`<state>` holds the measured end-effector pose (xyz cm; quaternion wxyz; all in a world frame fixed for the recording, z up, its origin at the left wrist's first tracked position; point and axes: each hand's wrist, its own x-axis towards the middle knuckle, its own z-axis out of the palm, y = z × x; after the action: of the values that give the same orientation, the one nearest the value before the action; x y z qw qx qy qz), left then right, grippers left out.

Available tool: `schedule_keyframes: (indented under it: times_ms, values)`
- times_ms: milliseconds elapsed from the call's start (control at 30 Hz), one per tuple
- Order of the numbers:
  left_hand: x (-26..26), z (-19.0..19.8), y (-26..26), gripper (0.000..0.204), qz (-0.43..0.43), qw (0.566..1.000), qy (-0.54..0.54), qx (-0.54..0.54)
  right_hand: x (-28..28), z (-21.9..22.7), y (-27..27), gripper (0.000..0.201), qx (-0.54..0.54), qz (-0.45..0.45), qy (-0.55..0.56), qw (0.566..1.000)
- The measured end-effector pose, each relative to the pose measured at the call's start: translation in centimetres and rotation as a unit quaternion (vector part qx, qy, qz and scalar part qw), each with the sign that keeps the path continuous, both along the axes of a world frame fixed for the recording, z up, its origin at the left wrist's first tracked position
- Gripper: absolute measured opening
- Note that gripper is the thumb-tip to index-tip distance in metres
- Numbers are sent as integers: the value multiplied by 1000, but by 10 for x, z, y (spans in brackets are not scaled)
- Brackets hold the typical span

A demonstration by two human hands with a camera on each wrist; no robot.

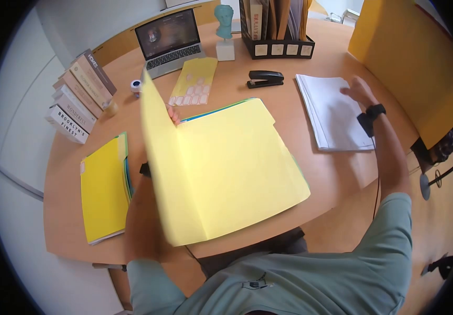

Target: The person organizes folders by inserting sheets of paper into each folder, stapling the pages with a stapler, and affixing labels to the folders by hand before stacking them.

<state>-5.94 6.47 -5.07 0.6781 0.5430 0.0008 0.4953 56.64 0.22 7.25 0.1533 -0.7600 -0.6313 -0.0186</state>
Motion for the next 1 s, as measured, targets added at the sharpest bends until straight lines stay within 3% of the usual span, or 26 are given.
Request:
schedule_keyframes:
  times_ms: [33,100,200,300,400,533,600,667,767,867,967,1000]
  values:
    - [-4,4,-2,28,-43,999,-4,26,15,-4,-5,53,-34,-24,35,999]
    - [-4,8,-4,28,-45,999,-2,31,30,-15,-14,48,-103,-74,106,986]
    - [-1,15,-3,27,-52,998,2,36,31,-28,-21,36,-92,-101,200,970]
    - [-1,17,-4,27,-60,997,4,38,67,-64,-5,25,-7,-77,328,941]
    - [-2,16,-2,27,-65,997,7,38,96,-82,6,20,20,-32,338,940]
    - [-4,16,-2,27,-74,996,8,41,119,-76,12,15,104,-83,164,977]
    - [-7,15,-2,27,-75,996,8,43,103,-41,1,16,163,-82,130,975]
    - [-8,15,-1,27,-77,996,8,45,66,0,-20,20,180,44,308,933]
    - [-9,20,-4,28,-83,995,10,47,-8,53,-43,22,184,97,391,896]
    - [-11,19,-6,28,-87,995,12,51,-72,67,-56,20,140,179,450,864]
    - [-12,17,-6,28,-83,995,13,55,-116,34,-37,17,68,231,496,835]
    - [-13,17,-7,28,-82,995,14,55,-146,30,-45,15,42,228,483,844]
